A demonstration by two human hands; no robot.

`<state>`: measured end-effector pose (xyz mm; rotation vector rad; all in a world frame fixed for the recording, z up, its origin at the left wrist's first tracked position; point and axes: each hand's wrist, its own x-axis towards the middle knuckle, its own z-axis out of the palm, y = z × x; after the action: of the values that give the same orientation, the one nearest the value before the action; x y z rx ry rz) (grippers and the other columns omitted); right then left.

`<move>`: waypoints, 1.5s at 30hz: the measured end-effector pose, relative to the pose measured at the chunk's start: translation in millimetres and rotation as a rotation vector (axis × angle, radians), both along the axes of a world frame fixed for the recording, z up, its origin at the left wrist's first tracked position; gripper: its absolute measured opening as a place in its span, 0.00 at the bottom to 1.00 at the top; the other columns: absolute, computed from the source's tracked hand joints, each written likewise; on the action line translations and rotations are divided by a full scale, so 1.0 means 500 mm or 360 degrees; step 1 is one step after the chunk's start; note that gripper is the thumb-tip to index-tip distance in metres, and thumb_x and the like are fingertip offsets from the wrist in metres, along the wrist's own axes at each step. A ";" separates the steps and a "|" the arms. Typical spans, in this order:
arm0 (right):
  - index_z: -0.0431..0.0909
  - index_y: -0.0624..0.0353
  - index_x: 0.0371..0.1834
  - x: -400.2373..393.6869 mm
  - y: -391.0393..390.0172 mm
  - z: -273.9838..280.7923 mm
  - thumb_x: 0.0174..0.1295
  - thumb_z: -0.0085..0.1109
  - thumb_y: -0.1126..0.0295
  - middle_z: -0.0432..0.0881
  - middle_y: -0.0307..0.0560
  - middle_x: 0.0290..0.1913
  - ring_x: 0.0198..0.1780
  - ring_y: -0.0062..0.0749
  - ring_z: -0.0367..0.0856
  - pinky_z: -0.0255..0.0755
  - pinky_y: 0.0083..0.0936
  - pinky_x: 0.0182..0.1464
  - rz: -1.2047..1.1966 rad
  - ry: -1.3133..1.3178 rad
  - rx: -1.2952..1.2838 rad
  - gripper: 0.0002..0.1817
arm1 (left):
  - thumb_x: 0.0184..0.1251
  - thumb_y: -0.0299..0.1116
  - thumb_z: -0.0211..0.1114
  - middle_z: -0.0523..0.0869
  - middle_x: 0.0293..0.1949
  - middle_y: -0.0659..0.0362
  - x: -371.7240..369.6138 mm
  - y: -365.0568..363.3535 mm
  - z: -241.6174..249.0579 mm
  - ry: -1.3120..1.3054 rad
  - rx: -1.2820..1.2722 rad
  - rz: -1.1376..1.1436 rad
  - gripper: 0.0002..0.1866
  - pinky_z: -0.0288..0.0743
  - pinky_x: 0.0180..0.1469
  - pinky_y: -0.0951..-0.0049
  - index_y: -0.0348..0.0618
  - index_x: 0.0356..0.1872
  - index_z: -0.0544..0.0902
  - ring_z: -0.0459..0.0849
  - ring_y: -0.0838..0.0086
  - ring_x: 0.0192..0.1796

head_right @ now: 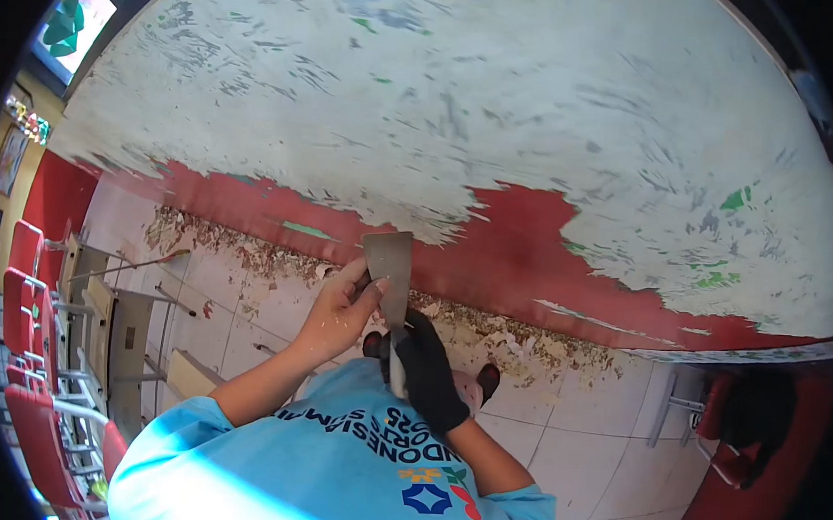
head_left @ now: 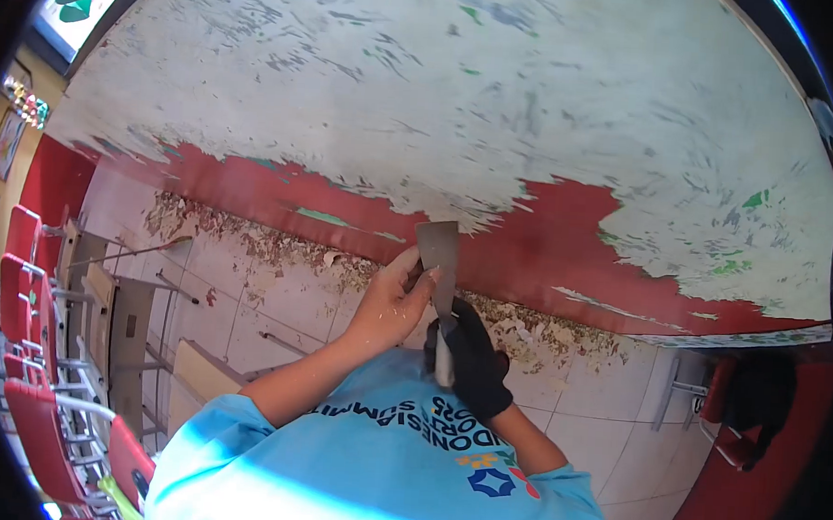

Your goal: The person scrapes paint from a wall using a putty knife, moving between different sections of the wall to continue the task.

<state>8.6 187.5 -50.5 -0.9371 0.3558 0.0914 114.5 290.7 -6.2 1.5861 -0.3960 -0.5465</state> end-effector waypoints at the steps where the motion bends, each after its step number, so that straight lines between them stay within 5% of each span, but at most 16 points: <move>1: 0.59 0.60 0.60 0.022 0.024 0.007 0.64 0.44 0.67 0.73 0.42 0.31 0.26 0.23 0.72 0.69 0.22 0.28 -0.0015 -0.0011 0.0101 0.21 | 0.68 0.30 0.52 0.79 0.37 0.61 0.018 0.015 0.002 -0.0034 0.0008 -0.0025 0.14 0.68 0.37 0.80 0.37 0.52 0.71 0.74 0.83 0.35; 3: 0.65 0.60 0.51 0.049 0.063 0.003 0.66 0.44 0.64 0.73 0.42 0.29 0.25 0.25 0.73 0.69 0.22 0.28 -0.0085 -0.0047 0.0272 0.15 | 0.68 0.29 0.52 0.79 0.35 0.62 0.045 0.040 0.009 -0.0057 0.0036 -0.0063 0.13 0.67 0.35 0.81 0.35 0.50 0.72 0.73 0.83 0.34; 6: 0.65 0.59 0.49 0.074 0.078 0.022 0.67 0.44 0.64 0.73 0.42 0.28 0.25 0.25 0.73 0.70 0.22 0.28 -0.0098 0.0032 0.0194 0.14 | 0.67 0.27 0.53 0.79 0.28 0.63 0.071 0.059 0.024 -0.0141 0.0103 -0.0077 0.09 0.67 0.35 0.81 0.33 0.43 0.75 0.71 0.85 0.31; 12: 0.64 0.60 0.53 0.067 0.035 0.047 0.65 0.45 0.68 0.73 0.42 0.31 0.25 0.23 0.74 0.70 0.21 0.25 -0.0039 0.0124 -0.0125 0.15 | 0.68 0.34 0.53 0.79 0.28 0.64 0.095 0.050 -0.040 0.0422 -0.0105 0.0048 0.10 0.67 0.36 0.82 0.37 0.39 0.76 0.72 0.86 0.32; 14: 0.61 0.59 0.58 0.072 0.016 0.057 0.61 0.47 0.70 0.72 0.41 0.32 0.24 0.23 0.73 0.70 0.20 0.24 0.0088 0.0064 -0.0094 0.21 | 0.69 0.39 0.51 0.80 0.32 0.61 0.094 0.034 -0.037 0.0745 -0.0276 0.0209 0.13 0.73 0.37 0.80 0.42 0.44 0.75 0.79 0.79 0.33; 20: 0.58 0.58 0.64 0.100 -0.032 0.062 0.59 0.46 0.73 0.72 0.41 0.34 0.24 0.19 0.72 0.67 0.16 0.24 0.0360 0.0186 -0.0348 0.27 | 0.70 0.40 0.50 0.79 0.41 0.61 0.096 -0.006 -0.119 0.1237 -0.0755 0.0466 0.14 0.70 0.47 0.72 0.43 0.49 0.72 0.78 0.75 0.43; 24: 0.60 0.59 0.63 0.135 -0.060 0.082 0.59 0.46 0.72 0.72 0.40 0.36 0.25 0.17 0.70 0.65 0.14 0.24 0.0610 0.0357 -0.0663 0.26 | 0.69 0.41 0.52 0.79 0.44 0.59 0.082 -0.036 -0.097 0.1120 -0.0591 0.0806 0.21 0.70 0.48 0.72 0.40 0.57 0.67 0.78 0.74 0.45; 26: 0.61 0.61 0.62 0.155 -0.066 0.059 0.59 0.45 0.72 0.72 0.40 0.35 0.23 0.15 0.68 0.63 0.14 0.23 0.0579 0.0069 -0.1091 0.25 | 0.67 0.43 0.55 0.77 0.48 0.57 0.081 -0.037 -0.047 0.1028 -0.0583 0.0763 0.31 0.69 0.50 0.73 0.36 0.64 0.59 0.77 0.74 0.47; 30: 0.62 0.62 0.62 0.193 -0.062 0.077 0.59 0.44 0.72 0.73 0.41 0.36 0.23 0.15 0.69 0.62 0.14 0.21 0.0697 0.0042 -0.1276 0.25 | 0.65 0.43 0.58 0.76 0.50 0.54 0.089 -0.030 -0.042 0.0873 -0.0472 0.0769 0.36 0.69 0.50 0.74 0.33 0.67 0.53 0.76 0.76 0.48; 36: 0.58 0.55 0.65 0.235 -0.008 0.173 0.58 0.47 0.71 0.73 0.44 0.36 0.26 0.19 0.71 0.63 0.14 0.18 0.0503 0.0515 -0.0353 0.28 | 0.63 0.34 0.59 0.77 0.50 0.54 0.146 0.036 -0.021 0.0965 -0.0684 0.0460 0.32 0.69 0.52 0.73 0.30 0.64 0.59 0.76 0.73 0.49; 39: 0.64 0.57 0.55 0.247 0.014 0.184 0.63 0.46 0.66 0.72 0.47 0.33 0.16 0.22 0.66 0.60 0.13 0.13 0.0042 0.0927 0.0387 0.18 | 0.64 0.32 0.56 0.78 0.48 0.53 0.162 0.050 -0.044 0.0802 -0.0719 0.0341 0.21 0.69 0.53 0.73 0.29 0.54 0.69 0.75 0.73 0.49; 40: 0.64 0.57 0.55 0.245 0.009 0.181 0.63 0.46 0.66 0.72 0.47 0.33 0.16 0.22 0.66 0.60 0.13 0.13 0.0037 0.0964 0.0342 0.18 | 0.64 0.32 0.56 0.78 0.48 0.53 0.167 0.052 -0.046 0.0840 -0.0761 0.0350 0.21 0.69 0.53 0.73 0.29 0.54 0.69 0.75 0.73 0.49; 42: 0.64 0.60 0.47 0.244 0.005 0.183 0.66 0.42 0.64 0.71 0.47 0.30 0.13 0.23 0.63 0.58 0.14 0.10 0.0326 0.0757 0.1559 0.13 | 0.64 0.31 0.55 0.78 0.47 0.54 0.181 0.060 -0.046 0.0698 -0.0622 0.0312 0.19 0.69 0.54 0.74 0.30 0.53 0.70 0.75 0.74 0.50; 45: 0.63 0.59 0.41 0.268 0.050 0.251 0.68 0.38 0.62 0.67 0.43 0.20 0.09 0.21 0.58 0.55 0.15 0.08 -0.0049 0.0886 0.1628 0.12 | 0.62 0.30 0.55 0.80 0.42 0.53 0.193 0.054 -0.027 0.0608 -0.0728 0.0380 0.17 0.70 0.49 0.72 0.31 0.49 0.71 0.76 0.74 0.46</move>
<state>142.6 212.7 75.2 0.1285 0.7400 0.4632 210.8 317.7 -19.8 1.0411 -0.0329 -0.5164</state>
